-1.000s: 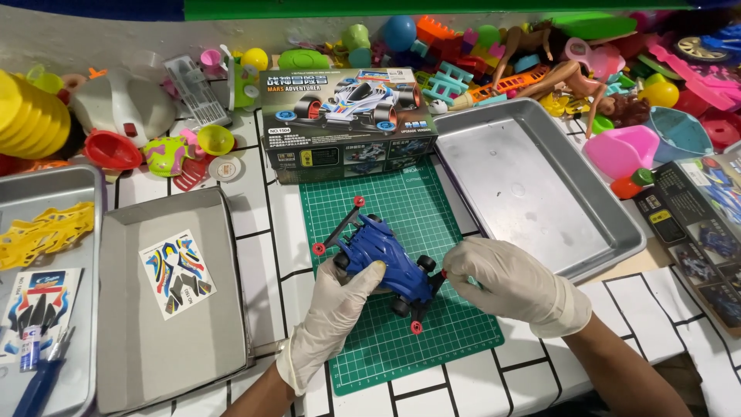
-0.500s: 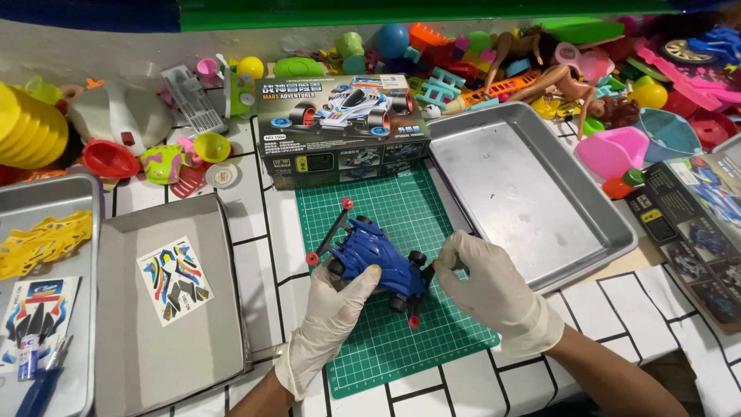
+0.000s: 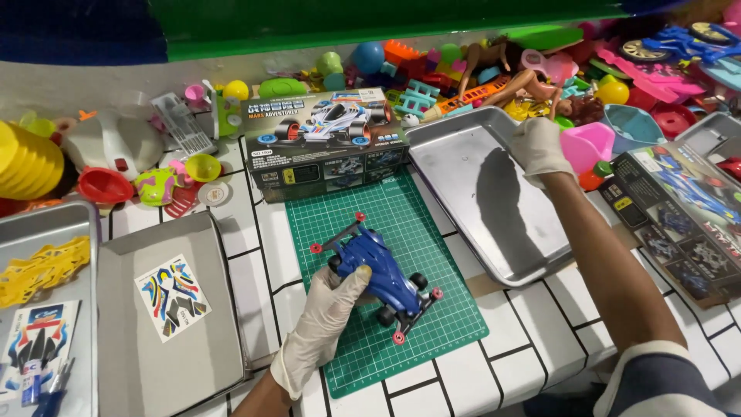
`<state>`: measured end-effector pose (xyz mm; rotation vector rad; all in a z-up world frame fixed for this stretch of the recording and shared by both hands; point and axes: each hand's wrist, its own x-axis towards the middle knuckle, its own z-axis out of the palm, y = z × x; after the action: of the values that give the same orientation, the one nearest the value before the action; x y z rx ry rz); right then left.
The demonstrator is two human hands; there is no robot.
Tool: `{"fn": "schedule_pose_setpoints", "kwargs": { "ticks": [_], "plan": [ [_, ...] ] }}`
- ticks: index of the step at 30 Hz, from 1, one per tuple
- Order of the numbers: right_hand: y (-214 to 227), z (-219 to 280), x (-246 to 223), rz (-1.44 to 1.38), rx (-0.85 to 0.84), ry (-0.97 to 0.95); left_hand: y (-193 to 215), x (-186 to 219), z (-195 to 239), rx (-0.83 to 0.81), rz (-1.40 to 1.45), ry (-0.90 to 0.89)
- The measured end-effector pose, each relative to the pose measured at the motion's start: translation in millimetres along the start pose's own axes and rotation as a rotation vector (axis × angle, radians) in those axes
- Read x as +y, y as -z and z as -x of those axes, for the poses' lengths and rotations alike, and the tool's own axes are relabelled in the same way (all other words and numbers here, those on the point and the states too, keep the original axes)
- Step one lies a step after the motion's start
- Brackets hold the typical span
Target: Assembling a blue mini 4WD toy car by fitting the body shell onto the chassis and using a small tool to secure parts.
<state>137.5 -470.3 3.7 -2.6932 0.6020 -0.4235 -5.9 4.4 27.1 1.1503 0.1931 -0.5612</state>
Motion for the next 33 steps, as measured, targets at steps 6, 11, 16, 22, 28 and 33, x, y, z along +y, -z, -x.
{"fn": "schedule_pose_setpoints", "kwargs": {
  "ticks": [6,11,16,22,28,33],
  "plan": [
    [-22,-14,-21,0.166,-0.15,-0.256,10,-10,-4,-0.289,-0.124,-0.03],
    [-12,-5,-38,0.259,-0.219,-0.222,12,-10,-2,-0.254,-0.246,0.161],
    [-27,-16,-14,0.359,-0.232,-0.114,18,-12,-3,-0.66,-0.198,0.054],
    [-10,4,-27,0.256,-0.243,-0.072,19,-12,-2,-0.793,-0.249,0.053],
    [33,131,-147,-0.323,0.018,0.442,15,-4,1,-0.79,-0.269,0.126],
    [47,236,-208,-0.715,-0.385,0.568,15,1,5,-0.74,-0.305,0.168]
  ]
}}
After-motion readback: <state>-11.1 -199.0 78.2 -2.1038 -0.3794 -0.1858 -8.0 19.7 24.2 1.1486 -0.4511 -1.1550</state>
